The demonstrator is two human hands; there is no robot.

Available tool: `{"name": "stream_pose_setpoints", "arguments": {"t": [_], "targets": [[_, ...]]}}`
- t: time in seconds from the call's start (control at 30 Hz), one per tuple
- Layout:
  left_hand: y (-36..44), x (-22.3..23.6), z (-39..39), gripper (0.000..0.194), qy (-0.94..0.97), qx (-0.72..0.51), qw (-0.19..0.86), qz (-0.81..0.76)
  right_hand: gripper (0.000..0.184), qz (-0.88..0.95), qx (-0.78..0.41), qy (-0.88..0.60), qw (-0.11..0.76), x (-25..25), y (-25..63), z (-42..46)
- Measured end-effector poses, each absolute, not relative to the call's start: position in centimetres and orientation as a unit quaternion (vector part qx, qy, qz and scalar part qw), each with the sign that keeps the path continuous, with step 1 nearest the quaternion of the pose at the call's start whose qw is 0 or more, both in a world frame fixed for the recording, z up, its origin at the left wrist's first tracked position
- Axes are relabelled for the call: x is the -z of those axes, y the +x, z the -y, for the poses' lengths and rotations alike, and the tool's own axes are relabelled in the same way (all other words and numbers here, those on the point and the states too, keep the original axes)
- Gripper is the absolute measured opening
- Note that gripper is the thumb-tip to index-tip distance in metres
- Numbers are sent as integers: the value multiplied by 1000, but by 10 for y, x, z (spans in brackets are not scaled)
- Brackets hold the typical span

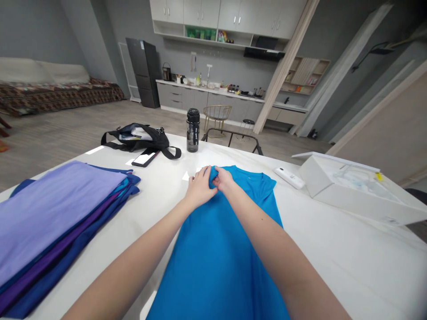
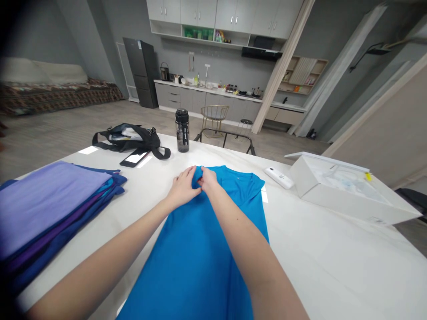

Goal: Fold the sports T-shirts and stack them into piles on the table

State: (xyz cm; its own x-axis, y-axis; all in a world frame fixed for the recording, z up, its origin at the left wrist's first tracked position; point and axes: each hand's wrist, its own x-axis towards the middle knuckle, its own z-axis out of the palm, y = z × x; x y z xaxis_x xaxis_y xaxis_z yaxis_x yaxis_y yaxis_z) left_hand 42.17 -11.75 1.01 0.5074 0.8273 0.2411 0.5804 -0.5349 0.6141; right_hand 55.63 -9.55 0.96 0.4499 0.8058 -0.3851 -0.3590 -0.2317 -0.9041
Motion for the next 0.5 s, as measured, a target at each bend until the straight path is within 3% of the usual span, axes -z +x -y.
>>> {"name": "stream_pose_setpoints", "arguments": {"t": [0.1,0.27,0.4,0.5], "targets": [[414,0,134,85,853,-165,158,-470,11,153,-496,-600,608,-16,572,99],[417,10,142,43,845,-174,143,-484,21,164,-501,-589,613,-32,598,108],[429,4,150,37,847,-202,126,-476,29,158,-521,-604,582,-36,613,123],[440,-1,157,29,860,-174,99,-469,25,160,-555,-615,537,-28,617,133]]}}
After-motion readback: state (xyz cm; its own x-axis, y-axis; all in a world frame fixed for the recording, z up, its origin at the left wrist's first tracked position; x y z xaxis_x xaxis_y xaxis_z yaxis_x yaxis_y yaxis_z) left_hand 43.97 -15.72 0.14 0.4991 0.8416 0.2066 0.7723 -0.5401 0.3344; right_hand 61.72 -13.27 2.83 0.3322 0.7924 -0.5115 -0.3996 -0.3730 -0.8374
